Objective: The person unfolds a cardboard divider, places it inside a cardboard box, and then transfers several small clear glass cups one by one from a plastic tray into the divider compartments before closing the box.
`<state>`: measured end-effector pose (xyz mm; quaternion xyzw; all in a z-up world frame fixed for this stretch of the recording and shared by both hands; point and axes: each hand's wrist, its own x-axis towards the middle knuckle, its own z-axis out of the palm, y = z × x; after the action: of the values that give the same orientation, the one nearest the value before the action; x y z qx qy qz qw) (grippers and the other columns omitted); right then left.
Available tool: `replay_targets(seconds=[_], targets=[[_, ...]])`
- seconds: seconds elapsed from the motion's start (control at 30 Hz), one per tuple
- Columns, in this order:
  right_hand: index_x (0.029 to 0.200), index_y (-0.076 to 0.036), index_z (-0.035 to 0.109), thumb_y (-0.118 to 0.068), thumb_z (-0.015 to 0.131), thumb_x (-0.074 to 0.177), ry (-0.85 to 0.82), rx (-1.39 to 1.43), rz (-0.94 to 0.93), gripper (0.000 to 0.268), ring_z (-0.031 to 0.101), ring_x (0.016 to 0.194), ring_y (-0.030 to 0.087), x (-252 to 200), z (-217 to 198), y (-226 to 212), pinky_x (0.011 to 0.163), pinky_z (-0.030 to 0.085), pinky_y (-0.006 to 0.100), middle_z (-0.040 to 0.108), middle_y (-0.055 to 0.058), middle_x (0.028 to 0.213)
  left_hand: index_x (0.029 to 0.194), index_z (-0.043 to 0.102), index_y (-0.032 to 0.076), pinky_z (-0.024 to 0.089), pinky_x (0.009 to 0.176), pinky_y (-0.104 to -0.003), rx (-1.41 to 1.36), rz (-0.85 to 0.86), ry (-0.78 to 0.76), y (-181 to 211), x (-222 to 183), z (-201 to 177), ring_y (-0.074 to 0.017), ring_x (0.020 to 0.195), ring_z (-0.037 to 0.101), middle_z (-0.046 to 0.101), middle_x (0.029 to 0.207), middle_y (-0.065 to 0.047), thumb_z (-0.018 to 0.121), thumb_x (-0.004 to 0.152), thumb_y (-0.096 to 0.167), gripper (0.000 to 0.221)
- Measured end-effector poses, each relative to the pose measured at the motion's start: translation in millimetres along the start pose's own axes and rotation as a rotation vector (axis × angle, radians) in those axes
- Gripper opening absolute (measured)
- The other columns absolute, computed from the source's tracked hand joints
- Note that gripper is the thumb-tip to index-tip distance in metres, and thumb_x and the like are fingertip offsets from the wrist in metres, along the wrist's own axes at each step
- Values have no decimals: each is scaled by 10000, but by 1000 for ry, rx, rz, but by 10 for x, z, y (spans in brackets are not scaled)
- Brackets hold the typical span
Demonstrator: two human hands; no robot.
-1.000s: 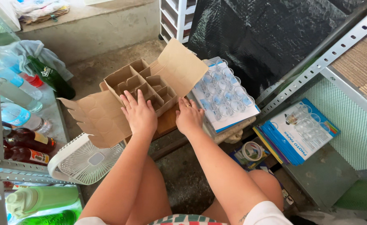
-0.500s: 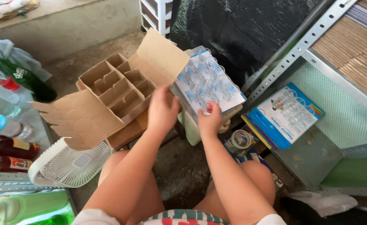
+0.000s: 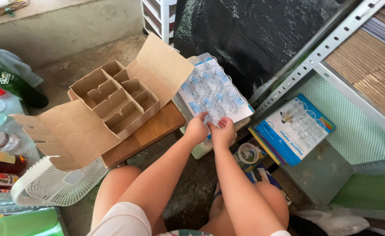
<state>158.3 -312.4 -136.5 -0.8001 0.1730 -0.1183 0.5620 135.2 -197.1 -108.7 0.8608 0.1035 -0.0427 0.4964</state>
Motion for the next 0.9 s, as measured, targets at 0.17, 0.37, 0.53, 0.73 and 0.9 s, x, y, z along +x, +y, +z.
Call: replay_targets(seconds=[0.17, 0.37, 0.53, 0.73, 0.9], targets=[[1218, 18, 650, -75, 1009, 608, 10, 118, -52, 714, 714, 1101, 333, 67, 144, 157, 847, 657, 329, 718, 240, 1121, 1528, 498, 278, 489, 1134, -413, -42, -36, -19, -97, 86, 50, -249, 1348, 588, 667, 1391, -146, 599, 890, 175, 654], [1189, 29, 669, -34, 1006, 603, 30, 167, -72, 679, 727, 1029, 331, 62, 142, 211, 813, 660, 320, 714, 239, 1075, 1527, 493, 160, 485, 1138, -436, -115, 9, 7, 68, -78, 28, -285, 1343, 595, 626, 1431, -208, 553, 895, 116, 637], [1133, -32, 704, -101, 1032, 575, 52, 99, -102, 651, 757, 954, 263, -152, -115, -173, 749, 666, 278, 740, 171, 1014, 1543, 473, 161, 490, 1140, -430, -53, 25, 38, 317, -327, -153, -283, 1344, 594, 638, 1415, -202, 537, 914, 132, 633], [1280, -29, 643, 16, 953, 664, -63, 231, -244, 691, 725, 1019, 324, -654, -242, -1138, 825, 673, 318, 693, 233, 1102, 1502, 509, 116, 523, 1099, -463, -25, 185, 231, 688, -887, -865, -350, 1270, 640, 671, 1318, -220, 589, 830, 53, 679], [1301, -76, 637, 29, 942, 689, -223, 300, -491, 693, 724, 1002, 337, -1224, -21, -1842, 815, 673, 353, 680, 214, 1122, 1407, 579, 26, 541, 1015, -491, -18, 395, 474, 794, -1383, -1743, -434, 1161, 656, 669, 1194, -264, 609, 827, 56, 582]])
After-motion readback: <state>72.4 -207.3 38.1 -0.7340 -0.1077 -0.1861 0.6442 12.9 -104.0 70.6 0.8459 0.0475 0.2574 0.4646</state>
